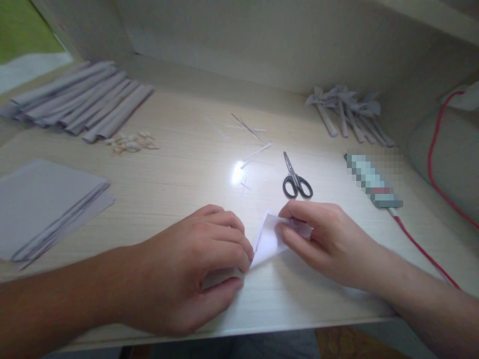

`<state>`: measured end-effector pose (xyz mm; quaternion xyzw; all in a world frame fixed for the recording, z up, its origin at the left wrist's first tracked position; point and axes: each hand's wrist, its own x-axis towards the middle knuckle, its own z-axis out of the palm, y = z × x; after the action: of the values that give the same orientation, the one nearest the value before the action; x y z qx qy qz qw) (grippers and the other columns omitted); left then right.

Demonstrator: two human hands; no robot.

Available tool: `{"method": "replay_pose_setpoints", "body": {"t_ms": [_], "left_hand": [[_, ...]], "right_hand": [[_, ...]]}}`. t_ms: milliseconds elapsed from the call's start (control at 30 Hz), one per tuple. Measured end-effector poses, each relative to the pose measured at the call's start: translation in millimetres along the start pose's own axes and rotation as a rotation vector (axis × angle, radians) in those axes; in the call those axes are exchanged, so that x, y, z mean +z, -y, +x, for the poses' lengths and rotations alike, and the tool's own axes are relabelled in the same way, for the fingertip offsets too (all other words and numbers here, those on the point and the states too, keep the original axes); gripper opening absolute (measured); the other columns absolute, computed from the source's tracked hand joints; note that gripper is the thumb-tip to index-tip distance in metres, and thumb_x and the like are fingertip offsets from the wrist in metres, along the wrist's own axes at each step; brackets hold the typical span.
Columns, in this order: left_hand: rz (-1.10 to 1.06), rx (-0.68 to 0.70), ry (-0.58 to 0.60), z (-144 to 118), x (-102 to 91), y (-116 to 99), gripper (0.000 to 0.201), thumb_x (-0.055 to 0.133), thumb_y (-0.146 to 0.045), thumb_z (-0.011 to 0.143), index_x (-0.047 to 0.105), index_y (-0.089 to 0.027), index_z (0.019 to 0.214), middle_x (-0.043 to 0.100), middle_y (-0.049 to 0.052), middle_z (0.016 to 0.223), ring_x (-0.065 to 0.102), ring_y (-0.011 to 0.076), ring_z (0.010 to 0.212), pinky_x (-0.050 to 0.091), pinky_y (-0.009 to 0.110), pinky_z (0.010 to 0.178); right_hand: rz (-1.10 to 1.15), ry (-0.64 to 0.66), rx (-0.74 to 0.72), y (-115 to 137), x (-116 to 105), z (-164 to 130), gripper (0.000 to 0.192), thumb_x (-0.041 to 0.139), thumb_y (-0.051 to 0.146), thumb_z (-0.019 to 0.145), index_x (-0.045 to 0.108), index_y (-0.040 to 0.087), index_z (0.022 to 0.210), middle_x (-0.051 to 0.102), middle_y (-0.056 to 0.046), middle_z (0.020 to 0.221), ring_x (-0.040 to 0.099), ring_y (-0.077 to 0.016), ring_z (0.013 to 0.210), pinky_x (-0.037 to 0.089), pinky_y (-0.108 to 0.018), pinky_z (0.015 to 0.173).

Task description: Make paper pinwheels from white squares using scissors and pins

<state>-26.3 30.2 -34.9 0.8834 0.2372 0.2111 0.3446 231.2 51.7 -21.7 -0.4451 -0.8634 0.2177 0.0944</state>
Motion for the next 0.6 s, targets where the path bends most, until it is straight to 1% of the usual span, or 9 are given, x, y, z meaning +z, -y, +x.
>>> {"method": "replay_pose_setpoints", "body": {"t_ms": [133,200,333,600], "left_hand": [[-0.017,-0.011,0.036,1.1,-1.6,-3.9,0.028,0.062,-0.008,0.083,0.069,-0.028,0.101,0.074,0.003,0.085,0.067,0.0252,0.094,0.051,0.039,0.089],[-0.013,-0.019,0.031,0.5,-1.0,-3.3,0.027,0.062,-0.008,0.084,0.07,-0.028,0.101,0.073,0.003,0.084,0.066,0.0252,0.094,0.051,0.039,0.089],[0.013,-0.04,-0.014,-2.2,1.8,1.4,0.027,0.061,-0.01,0.088,0.07,-0.027,0.106,0.074,0.003,0.092,0.064,0.0245,0.095,0.051,0.04,0.088],[0.036,-0.022,-0.006,-2.9,5.9,7.0,0.027,0.058,-0.011,0.092,0.07,-0.026,0.111,0.075,0.003,0.102,0.063,0.0233,0.097,0.049,0.04,0.09]], "right_hand": [[-0.025,-0.009,-0.015,-2.0,3.6,-2.3,0.015,0.055,0.021,0.094,0.061,0.018,0.08,0.058,0.0,0.067,0.051,-0.0142,0.06,0.033,-0.028,0.058],[-0.035,-0.013,-0.026,-2.9,5.8,-2.8,0.015,0.055,0.022,0.094,0.06,0.018,0.081,0.058,-0.001,0.068,0.051,-0.0145,0.06,0.033,-0.028,0.058],[-0.043,-0.028,-0.045,-4.4,9.6,-2.8,0.016,0.053,0.023,0.095,0.059,0.018,0.082,0.058,-0.002,0.068,0.052,-0.0151,0.061,0.034,-0.028,0.058],[-0.091,-0.098,-0.052,-5.9,13.5,-2.3,0.014,0.056,0.022,0.093,0.056,0.02,0.079,0.056,0.0,0.064,0.048,-0.0136,0.055,0.033,-0.027,0.053]]}}
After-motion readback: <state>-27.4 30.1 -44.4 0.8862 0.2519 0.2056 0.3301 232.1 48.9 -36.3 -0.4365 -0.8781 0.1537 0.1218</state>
